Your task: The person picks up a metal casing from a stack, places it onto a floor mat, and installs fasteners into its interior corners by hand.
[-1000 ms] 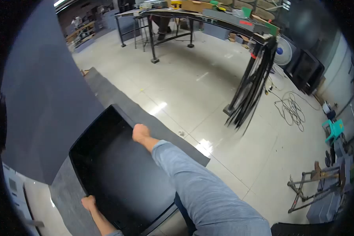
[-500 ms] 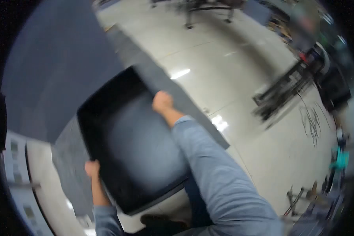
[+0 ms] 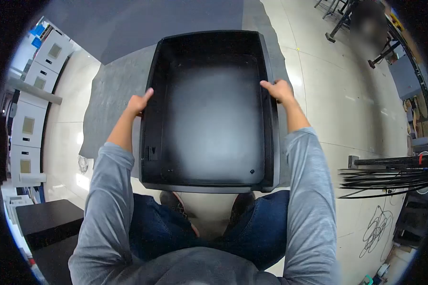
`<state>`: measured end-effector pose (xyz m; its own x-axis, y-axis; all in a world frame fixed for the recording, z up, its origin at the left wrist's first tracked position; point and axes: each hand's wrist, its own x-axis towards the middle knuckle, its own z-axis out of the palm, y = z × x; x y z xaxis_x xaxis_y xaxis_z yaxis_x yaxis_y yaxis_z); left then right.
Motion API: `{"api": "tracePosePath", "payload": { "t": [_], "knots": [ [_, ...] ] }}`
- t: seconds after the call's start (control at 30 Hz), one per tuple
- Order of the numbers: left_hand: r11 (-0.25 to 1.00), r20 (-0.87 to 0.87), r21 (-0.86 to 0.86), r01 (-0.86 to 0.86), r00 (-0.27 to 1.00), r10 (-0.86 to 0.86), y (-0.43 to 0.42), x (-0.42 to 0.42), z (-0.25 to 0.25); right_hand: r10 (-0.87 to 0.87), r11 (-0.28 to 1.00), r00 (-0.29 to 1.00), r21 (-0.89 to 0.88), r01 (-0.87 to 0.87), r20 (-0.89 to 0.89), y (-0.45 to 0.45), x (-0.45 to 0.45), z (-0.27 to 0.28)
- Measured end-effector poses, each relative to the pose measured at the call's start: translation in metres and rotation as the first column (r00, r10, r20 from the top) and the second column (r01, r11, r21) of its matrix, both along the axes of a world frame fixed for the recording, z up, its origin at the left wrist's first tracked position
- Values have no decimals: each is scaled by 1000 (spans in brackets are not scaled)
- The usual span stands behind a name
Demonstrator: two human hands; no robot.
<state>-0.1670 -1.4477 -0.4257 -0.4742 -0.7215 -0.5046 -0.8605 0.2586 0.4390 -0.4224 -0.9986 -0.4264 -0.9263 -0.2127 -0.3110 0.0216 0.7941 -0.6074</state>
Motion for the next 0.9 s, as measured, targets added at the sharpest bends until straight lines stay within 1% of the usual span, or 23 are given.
{"api": "tracePosePath", "payload": {
  "t": [0.03, 0.07, 0.13, 0.17, 0.2, 0.27, 0.3, 0.4, 0.43, 0.53, 0.57, 0.6, 0.67, 0.7, 0.73, 0.8, 0.87, 0.9],
  "knots": [
    [983, -137, 181, -28, 989, 53, -11, 6, -4, 1, 1000, 998, -26, 0, 61, 8, -2, 5],
    [975, -120, 217, 36, 993, -10, -7, 14, 3, 0, 999, 992, -51, 6, 126, 17, -1, 9],
    [942, -102, 293, 162, 985, -138, 5, 24, 25, -11, 997, 981, -72, 26, 193, 32, 9, 19],
    [943, -12, 229, 241, 969, -245, 2, 21, 21, -14, 996, 976, -84, 33, 215, 33, 12, 27],
    [955, 88, 102, 278, 954, -287, 0, 12, 19, 15, 998, 968, -57, -1, 249, 31, 15, 34],
    [915, 301, -133, 382, 895, -330, 9, -9, 11, 56, 998, 944, 2, -60, 326, 35, 25, 44],
    [864, 246, -360, 351, 929, -275, 16, -9, 5, 98, 993, 935, 33, -117, 342, 34, 25, 49],
    [920, 300, -244, 306, 926, -229, 20, -14, 14, 133, 984, 937, 72, -165, 324, 36, 13, 58],
    [924, 301, -247, 292, 929, -214, 21, -12, 12, 54, 990, 957, 108, -88, 286, 34, 8, 58],
    [920, 273, -306, 245, 948, -162, 16, -17, 13, -10, 996, 993, -84, 19, 115, 29, 12, 68],
    [910, 265, -339, 240, 952, -153, 18, -17, 16, -31, 975, 996, -216, 49, 89, 30, 15, 65],
    [900, 257, -366, 237, 955, -147, 24, -16, 18, -16, 981, 990, -189, 43, 142, 34, 19, 62],
    [891, 261, -357, 280, 946, -193, 21, -18, 21, -8, 989, 972, -142, 42, 234, 50, 17, 59],
    [881, 284, -345, 325, 930, -232, 17, -19, 20, -64, 994, 970, -73, 83, 233, 61, 8, 40],
    [867, 311, -330, 374, 910, -274, 12, -20, 16, -98, 990, 972, -77, 116, 212, 74, 5, 23],
    [871, 348, -208, 445, 866, -359, -7, -26, 7, -100, 987, 957, 151, 61, 273, 96, -5, -8],
    [944, 209, -89, 318, 932, -295, -16, -23, 2, -103, 969, 946, 247, 25, 309, 107, 1, -20],
    [957, 109, -52, 285, 954, -278, -10, -17, 8, -107, 972, 937, 232, 28, 333, 107, 3, -20]
  ]
}}
